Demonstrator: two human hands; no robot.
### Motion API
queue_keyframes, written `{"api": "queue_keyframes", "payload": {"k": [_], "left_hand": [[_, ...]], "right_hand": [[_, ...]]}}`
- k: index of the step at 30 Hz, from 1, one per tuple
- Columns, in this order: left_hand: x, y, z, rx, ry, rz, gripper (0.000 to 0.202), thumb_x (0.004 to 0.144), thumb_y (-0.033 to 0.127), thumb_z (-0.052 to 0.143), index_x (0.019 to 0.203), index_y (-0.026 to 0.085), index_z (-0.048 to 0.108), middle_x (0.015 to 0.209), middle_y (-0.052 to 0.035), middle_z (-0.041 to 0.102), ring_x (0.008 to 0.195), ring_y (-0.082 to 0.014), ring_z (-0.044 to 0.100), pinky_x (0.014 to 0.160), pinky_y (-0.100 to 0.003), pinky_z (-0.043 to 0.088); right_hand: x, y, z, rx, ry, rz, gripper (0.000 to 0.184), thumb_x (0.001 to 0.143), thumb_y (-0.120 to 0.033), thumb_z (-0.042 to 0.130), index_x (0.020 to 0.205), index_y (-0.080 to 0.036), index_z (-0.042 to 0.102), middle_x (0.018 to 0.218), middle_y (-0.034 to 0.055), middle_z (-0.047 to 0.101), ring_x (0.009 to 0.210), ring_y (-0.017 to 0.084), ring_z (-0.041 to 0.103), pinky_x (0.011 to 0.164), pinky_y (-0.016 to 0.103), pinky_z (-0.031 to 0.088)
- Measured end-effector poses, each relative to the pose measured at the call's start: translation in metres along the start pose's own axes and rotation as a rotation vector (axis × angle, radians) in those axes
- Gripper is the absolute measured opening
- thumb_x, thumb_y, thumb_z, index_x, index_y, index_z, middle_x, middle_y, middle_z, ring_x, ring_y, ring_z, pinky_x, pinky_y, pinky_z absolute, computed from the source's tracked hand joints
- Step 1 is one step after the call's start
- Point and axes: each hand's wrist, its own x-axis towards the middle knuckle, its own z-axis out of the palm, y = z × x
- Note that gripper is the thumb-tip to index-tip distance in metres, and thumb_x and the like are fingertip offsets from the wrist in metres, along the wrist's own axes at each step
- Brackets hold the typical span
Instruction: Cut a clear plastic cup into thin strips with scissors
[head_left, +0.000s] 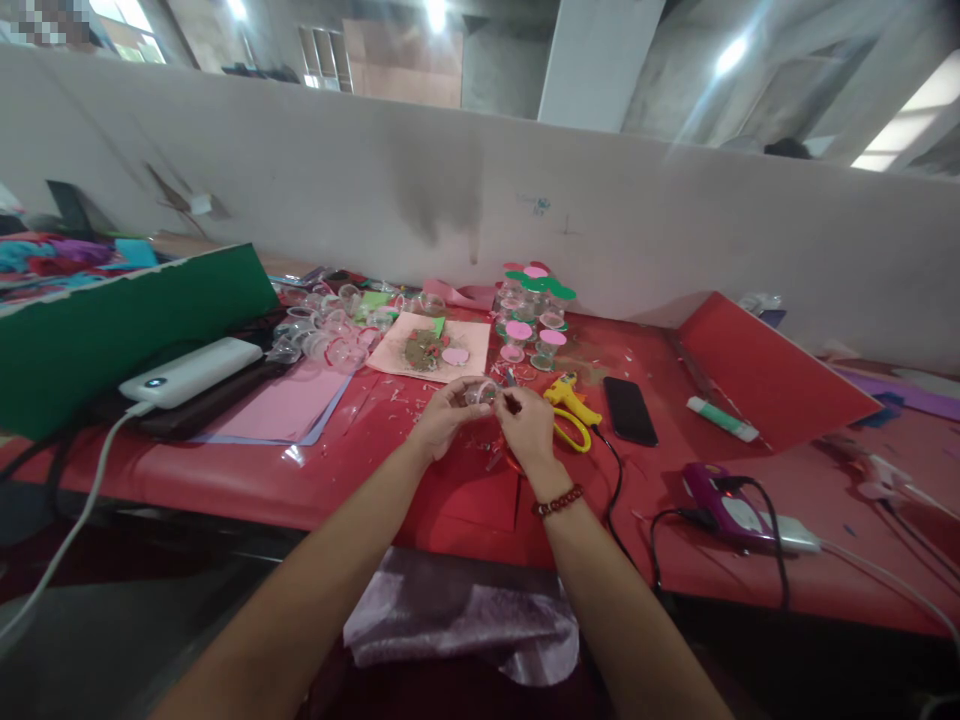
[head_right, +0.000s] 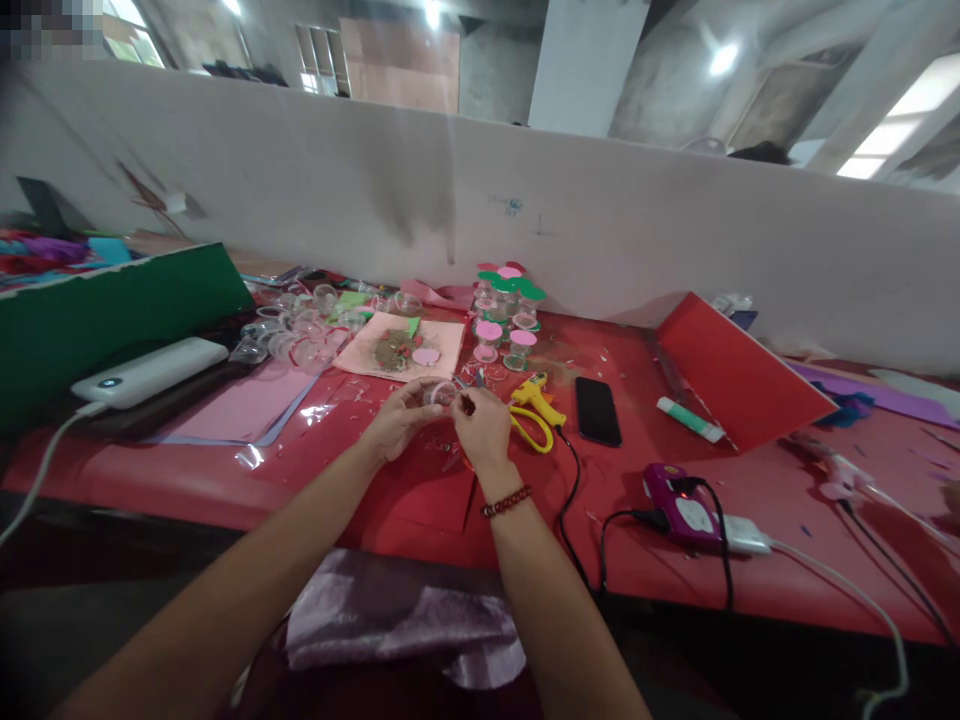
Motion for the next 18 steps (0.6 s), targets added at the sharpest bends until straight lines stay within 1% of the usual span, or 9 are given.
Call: {"api": "queue_keyframes", "payload": {"k": [4,10,15,18], "left_hand": [[0.0000,-0.0004,-0.0005,0.009,0.006,0.003,0.043,0.053,0.016,0.083,0.094,0.018,0.069,0.094,-0.0038,0.069,0.085,-0.0150,0.061,0.087,-0.032,0.045],[-0.0014,0.0007,0.0000,-0.007,0.023,-0.019,0.045,0.052,0.015,0.084,0.094,0.017,0.068,0.094,-0.0040,0.070,0.084,-0.0149,0.061,0.085,-0.031,0.045],[-0.0018,0.0013,0.0006,-0.003,0.012,-0.020,0.044,0.052,0.015,0.084,0.093,0.018,0.069,0.093,-0.0033,0.069,0.083,-0.0146,0.061,0.084,-0.030,0.046],[-0.0013,0.0013,0.0007,-0.005,0.000,-0.009,0.043,0.053,0.015,0.083,0.094,0.018,0.069,0.093,-0.0036,0.069,0.084,-0.0149,0.061,0.083,-0.029,0.046]], "right_hand": [[0.0005,0.0011,0.0007,0.014,-0.013,-0.012,0.016,0.081,-0.022,0.052,0.071,-0.019,0.064,0.071,0.0017,0.064,0.066,0.015,0.056,0.065,0.025,0.039],[0.0014,0.0009,0.0007,0.027,-0.038,0.025,0.016,0.080,-0.022,0.051,0.072,-0.020,0.064,0.072,0.0014,0.064,0.066,0.014,0.055,0.064,0.025,0.039],[0.0010,0.0011,0.0010,0.029,-0.014,0.026,0.014,0.078,-0.021,0.051,0.069,-0.020,0.062,0.071,0.0011,0.063,0.068,0.015,0.055,0.066,0.025,0.040],[0.0006,0.0004,0.0011,0.045,0.004,0.017,0.016,0.079,-0.024,0.051,0.069,-0.020,0.062,0.071,0.0014,0.063,0.067,0.015,0.055,0.066,0.026,0.041]]}}
